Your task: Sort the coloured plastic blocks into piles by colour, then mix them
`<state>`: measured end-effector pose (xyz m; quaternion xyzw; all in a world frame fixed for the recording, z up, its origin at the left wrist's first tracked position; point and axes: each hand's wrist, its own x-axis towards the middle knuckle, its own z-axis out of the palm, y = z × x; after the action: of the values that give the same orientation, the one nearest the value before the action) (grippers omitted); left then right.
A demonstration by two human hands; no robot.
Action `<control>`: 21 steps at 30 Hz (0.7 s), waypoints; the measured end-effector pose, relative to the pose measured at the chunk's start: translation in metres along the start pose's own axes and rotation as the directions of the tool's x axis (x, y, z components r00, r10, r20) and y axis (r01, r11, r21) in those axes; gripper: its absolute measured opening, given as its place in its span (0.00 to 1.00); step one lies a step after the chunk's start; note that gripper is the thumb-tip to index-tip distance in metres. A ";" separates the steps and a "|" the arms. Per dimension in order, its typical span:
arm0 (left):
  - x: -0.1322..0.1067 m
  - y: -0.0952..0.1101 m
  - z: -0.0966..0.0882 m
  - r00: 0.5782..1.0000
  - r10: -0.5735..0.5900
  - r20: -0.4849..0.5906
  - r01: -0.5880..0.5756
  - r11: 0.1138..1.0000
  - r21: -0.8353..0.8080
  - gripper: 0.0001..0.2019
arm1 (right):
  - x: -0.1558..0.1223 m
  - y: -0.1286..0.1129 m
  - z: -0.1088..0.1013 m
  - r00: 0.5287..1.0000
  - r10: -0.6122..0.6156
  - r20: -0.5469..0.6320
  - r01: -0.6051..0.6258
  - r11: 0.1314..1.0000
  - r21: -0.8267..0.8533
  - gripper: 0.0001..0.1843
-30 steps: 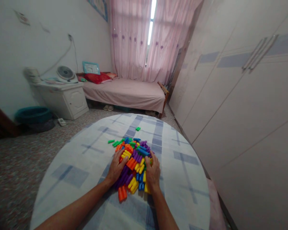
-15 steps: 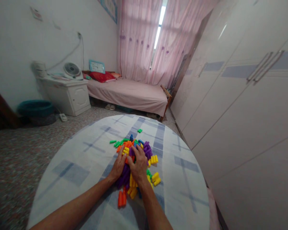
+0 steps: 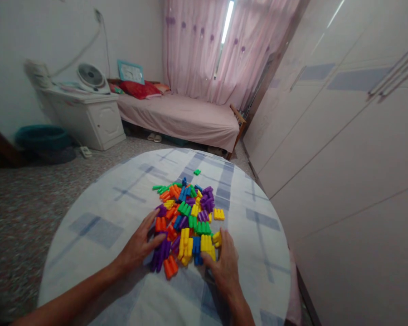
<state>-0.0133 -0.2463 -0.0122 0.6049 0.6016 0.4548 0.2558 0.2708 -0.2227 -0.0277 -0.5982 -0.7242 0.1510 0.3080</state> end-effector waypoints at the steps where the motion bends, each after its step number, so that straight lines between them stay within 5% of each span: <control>1: -0.010 0.000 -0.001 0.999 0.024 0.039 -0.027 0.997 0.071 0.40 | -0.008 0.003 0.003 0.999 -0.022 0.035 0.022 1.000 -0.010 0.46; 4: -0.028 0.002 0.006 0.986 0.112 0.127 -0.137 0.968 0.211 0.50 | -0.019 -0.007 0.010 0.990 -0.113 0.089 0.116 0.993 -0.033 0.52; 8: -0.023 0.004 0.024 0.983 0.151 0.101 -0.171 0.958 0.232 0.44 | -0.009 -0.036 0.016 0.983 -0.179 0.050 0.179 0.984 -0.012 0.51; 12: -0.008 0.006 0.040 0.992 0.122 0.025 -0.124 0.985 0.124 0.34 | 0.005 -0.052 0.024 0.977 -0.209 -0.044 0.213 0.969 0.124 0.39; 17: 0.008 0.015 0.046 0.998 0.047 -0.035 -0.047 0.999 0.014 0.27 | 0.024 -0.071 0.027 0.985 -0.104 -0.137 0.142 0.942 0.305 0.23; 21: 0.031 0.026 0.043 0.991 0.129 -0.046 -0.129 0.992 0.011 0.26 | 0.052 -0.096 0.019 0.984 -0.097 -0.146 0.147 0.913 0.382 0.19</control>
<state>0.0316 -0.2098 -0.0020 0.6328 0.5689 0.4817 0.2095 0.1798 -0.1931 0.0283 -0.4865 -0.6949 0.2354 0.4744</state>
